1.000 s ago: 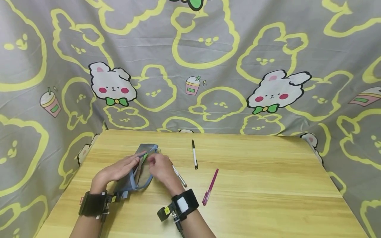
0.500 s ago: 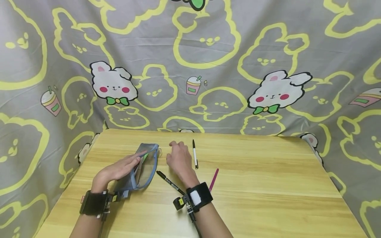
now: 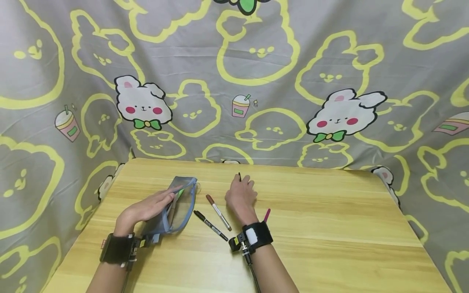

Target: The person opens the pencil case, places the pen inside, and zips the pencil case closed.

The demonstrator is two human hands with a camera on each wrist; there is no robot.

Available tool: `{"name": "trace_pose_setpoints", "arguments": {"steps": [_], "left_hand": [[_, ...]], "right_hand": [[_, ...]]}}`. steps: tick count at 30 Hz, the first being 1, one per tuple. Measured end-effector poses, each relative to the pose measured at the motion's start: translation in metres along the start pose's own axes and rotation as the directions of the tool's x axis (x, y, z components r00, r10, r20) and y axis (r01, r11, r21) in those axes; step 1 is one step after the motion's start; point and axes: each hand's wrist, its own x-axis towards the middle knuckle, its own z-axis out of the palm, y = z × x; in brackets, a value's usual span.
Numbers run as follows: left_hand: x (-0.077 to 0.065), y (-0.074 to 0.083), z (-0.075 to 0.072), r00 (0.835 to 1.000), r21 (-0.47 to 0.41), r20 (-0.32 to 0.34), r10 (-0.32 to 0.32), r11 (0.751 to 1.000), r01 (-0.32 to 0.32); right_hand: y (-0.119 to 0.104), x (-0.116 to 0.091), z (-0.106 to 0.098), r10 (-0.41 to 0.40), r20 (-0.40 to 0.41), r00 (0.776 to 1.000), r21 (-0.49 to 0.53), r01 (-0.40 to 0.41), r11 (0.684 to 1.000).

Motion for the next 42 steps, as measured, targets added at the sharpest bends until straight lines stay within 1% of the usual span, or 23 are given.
{"name": "trace_pose_setpoints", "arguments": {"steps": [2,5,17,23,25,32,37,42], "left_hand": [[0.000,0.000,0.000,1.000,0.003,0.003,0.000,1.000,0.000],[0.000,0.001,0.000,1.000,0.003,0.003,0.000,1.000,0.000],[-0.002,0.002,0.001,1.000,-0.007,0.000,0.001,1.000,-0.001],[-0.001,0.002,0.001,1.000,-0.003,-0.004,-0.001,1.000,0.001],[0.000,0.002,0.002,1.000,-0.001,-0.002,-0.003,1.000,0.003],[-0.001,0.003,0.000,1.000,-0.008,-0.001,-0.007,1.000,0.007],[0.000,0.003,0.000,1.000,-0.007,-0.002,0.003,1.000,-0.003],[0.001,0.000,0.001,1.000,-0.006,-0.008,0.003,1.000,-0.003]], "right_hand": [[0.005,0.001,0.002,0.023,0.014,1.000,-0.015,-0.023,1.000],[0.011,0.001,0.003,0.036,0.021,0.999,-0.028,-0.035,0.999],[0.018,0.008,0.009,0.034,0.035,0.999,-0.117,-0.029,0.993],[0.020,0.008,0.008,0.018,0.036,0.999,-0.119,-0.014,0.993],[0.021,0.007,0.008,0.013,0.038,0.999,-0.110,-0.009,0.994],[0.027,0.005,0.005,-0.014,0.023,1.000,-0.023,0.015,1.000],[0.029,0.001,0.005,-0.015,0.015,1.000,0.032,0.014,0.999],[0.029,-0.002,0.005,-0.034,-0.004,0.999,0.073,0.034,0.997]]}}
